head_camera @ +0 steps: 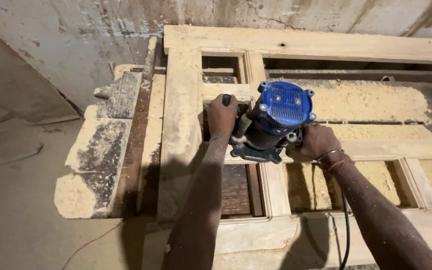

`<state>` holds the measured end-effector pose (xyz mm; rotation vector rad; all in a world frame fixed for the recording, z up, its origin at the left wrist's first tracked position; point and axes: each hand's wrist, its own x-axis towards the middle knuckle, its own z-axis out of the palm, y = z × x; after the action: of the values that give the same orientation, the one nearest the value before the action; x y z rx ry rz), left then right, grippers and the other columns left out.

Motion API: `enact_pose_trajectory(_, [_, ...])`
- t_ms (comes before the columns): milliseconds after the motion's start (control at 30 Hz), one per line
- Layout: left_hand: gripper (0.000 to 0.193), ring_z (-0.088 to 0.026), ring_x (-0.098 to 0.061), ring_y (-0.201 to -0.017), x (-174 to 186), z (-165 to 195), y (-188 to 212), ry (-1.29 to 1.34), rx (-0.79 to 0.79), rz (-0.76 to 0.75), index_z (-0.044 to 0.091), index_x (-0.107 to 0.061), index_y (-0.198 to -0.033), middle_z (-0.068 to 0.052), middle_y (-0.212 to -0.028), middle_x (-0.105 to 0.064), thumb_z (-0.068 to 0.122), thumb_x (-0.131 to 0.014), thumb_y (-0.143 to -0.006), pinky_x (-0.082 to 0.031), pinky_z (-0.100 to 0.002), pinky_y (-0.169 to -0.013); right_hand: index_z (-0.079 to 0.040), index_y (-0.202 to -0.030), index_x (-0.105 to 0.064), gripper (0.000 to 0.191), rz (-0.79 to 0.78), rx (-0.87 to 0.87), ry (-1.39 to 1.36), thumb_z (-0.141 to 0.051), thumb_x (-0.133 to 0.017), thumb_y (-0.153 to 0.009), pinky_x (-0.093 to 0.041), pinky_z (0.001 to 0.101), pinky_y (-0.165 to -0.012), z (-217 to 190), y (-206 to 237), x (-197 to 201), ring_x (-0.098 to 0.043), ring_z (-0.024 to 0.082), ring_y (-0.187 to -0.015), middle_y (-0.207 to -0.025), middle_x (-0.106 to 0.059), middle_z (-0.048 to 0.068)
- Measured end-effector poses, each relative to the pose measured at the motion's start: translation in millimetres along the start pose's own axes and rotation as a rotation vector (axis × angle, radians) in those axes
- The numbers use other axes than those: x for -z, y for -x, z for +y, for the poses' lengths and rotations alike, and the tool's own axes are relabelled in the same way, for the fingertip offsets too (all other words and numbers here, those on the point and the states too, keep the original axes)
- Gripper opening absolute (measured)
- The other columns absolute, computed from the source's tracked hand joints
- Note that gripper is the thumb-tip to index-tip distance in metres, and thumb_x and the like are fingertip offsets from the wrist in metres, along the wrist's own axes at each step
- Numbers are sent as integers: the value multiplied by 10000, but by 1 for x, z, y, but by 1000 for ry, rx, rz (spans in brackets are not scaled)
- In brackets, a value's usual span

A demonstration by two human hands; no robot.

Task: The person uses a handheld electric router to shape and smooth the edges of a wooden frame with multiple rectangular cutouts. The router is guided along the frame's edges and around the openings, removing material and creating a finished profile.

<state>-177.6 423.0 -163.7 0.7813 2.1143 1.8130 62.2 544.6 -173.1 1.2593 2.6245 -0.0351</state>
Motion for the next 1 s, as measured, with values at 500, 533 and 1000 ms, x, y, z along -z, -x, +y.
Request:
enact_pose_trajectory(500, [308,-423,-695,-764,-8,-11,-11,-37,-116,-66,-21,-695,-851,-226,-779,-707,284,-687,-895,-529,-475,-681,-70,-1079,-677,458,111,-42,-16,-389,-776,-766,-625,453,-796,9,10,-28,-756,376,-788,-842,-746,215])
enact_pose_trajectory(533, [306,-424,-695,-765,-9,-12,-12,-25,-111,-67,-21,-694,-851,-228,-780,-707,282,-689,-892,-529,-475,-678,-65,-1085,-673,466,98,-58,-6,-386,-779,-764,-628,451,-789,9,11,-29,-757,374,-785,-843,-746,214])
enact_pose_trajectory(1000, [298,-286,-655,-620,-19,-39,-27,49,-182,-188,-47,-670,-824,-192,-712,-688,236,-695,-915,-493,-413,-608,-37,-1198,-563,769,-72,-151,-58,-546,-851,-698,-617,441,-822,1,19,-33,-751,357,-891,-975,-737,198])
